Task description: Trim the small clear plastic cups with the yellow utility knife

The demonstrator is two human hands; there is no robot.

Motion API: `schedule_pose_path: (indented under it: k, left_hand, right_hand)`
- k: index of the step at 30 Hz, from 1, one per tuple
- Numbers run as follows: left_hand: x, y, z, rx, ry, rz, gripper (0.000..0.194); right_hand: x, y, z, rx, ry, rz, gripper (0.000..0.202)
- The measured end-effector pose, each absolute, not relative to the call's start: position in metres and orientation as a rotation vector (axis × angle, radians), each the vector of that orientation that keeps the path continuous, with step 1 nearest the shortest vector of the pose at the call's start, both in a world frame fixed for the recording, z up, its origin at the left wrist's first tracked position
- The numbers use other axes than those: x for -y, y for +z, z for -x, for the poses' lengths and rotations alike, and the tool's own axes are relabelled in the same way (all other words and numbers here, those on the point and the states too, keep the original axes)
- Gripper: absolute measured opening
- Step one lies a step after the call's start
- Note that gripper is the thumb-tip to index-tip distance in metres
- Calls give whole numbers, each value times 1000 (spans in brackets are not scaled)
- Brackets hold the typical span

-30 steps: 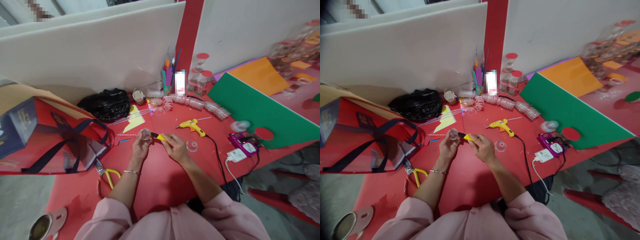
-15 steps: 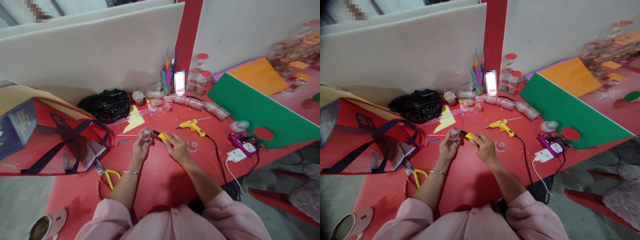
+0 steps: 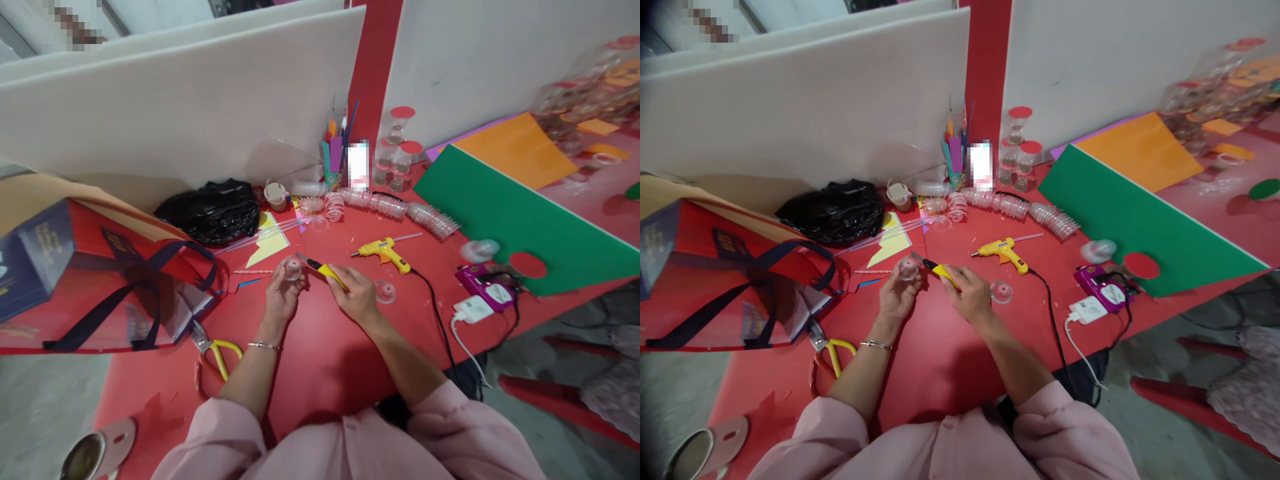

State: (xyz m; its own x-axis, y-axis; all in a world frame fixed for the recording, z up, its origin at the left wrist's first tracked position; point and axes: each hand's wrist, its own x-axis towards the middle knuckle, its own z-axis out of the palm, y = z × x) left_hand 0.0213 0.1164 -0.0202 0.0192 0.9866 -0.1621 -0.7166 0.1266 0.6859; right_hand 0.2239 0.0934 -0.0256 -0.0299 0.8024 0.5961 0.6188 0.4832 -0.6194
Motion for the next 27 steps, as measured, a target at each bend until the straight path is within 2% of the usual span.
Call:
schedule_pose_path:
  k: [5, 11, 15, 27]
  left_hand:
    - [-116, -19, -22, -730, 1400, -490, 38]
    - [-116, -21, -22, -728, 1403, -523, 40]
    - [-116, -21, -23, -749, 1415, -514, 40]
    - [-115, -14, -28, -750, 1426, -517, 34]
  right_hand:
    - [-91, -23, -223, 1796, 291, 1128, 38]
    - [-92, -25, -224, 1710, 237, 1247, 36]
    - [-91, -24, -226, 1800, 255, 1134, 38]
    - [-91, -31, -225, 1889, 99, 1143, 42]
